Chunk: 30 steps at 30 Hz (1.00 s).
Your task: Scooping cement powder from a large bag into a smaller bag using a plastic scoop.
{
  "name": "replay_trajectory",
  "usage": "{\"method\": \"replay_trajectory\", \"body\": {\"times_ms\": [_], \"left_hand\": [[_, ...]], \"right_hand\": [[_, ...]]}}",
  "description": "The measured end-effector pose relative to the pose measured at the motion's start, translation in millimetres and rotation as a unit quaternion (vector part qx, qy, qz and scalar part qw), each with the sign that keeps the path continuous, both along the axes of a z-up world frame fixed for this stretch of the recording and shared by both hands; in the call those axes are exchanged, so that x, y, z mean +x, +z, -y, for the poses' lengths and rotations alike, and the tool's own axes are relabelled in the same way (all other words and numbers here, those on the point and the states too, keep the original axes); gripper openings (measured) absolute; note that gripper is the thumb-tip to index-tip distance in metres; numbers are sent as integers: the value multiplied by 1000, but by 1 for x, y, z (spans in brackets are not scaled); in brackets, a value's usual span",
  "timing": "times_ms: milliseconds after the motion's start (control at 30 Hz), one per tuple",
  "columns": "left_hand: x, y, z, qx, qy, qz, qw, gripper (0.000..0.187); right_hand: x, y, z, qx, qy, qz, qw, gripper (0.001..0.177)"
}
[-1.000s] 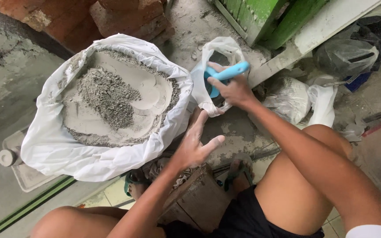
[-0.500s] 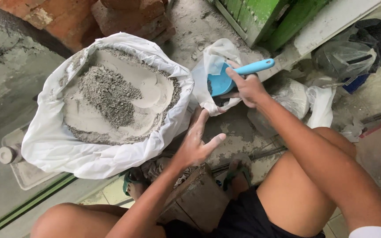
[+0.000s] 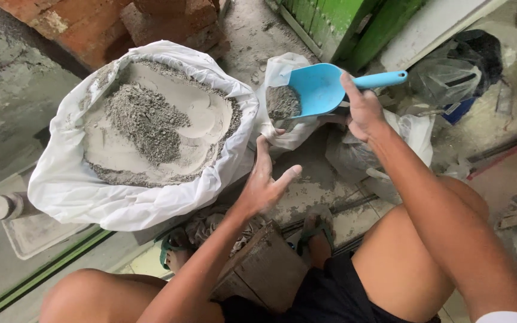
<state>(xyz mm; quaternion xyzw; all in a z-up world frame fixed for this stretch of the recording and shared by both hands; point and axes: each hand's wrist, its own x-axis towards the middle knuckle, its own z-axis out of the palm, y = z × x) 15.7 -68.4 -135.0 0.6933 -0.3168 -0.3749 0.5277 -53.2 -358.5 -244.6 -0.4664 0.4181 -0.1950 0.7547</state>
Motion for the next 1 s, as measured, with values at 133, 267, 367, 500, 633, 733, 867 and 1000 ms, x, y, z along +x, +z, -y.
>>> {"method": "replay_trajectory", "body": {"times_ms": [133,267,367,500,633,733,867,1000], "left_hand": [[-4,5,-1,2,1,-13,1000,75],[-13,34,-2,-4,2,-46,999,81],[-14,28,-2,-10,3,-56,998,86],[-13,36,-10,-36,20,-33,999,93],[-21,62,-22,-25,28,-9,999,89],[-23,72,-32,-32,-3,96,995,76],[-10,102,-61,-60,-71,224,970,44],[27,146,-102,-195,36,339,920,24]], "right_hand": [[-19,-26,30,-23,2,23,999,78],[-28,59,-8,0,-23,55,998,83],[-36,64,-3,8,-55,59,997,85],[-41,86,-10,21,-116,56,991,94],[-45,105,-13,11,-116,88,989,93],[-34,146,-32,13,-191,10,981,74],[-22,176,-57,11,-171,54,984,85],[-1,208,-97,21,-123,109,986,79]]}}
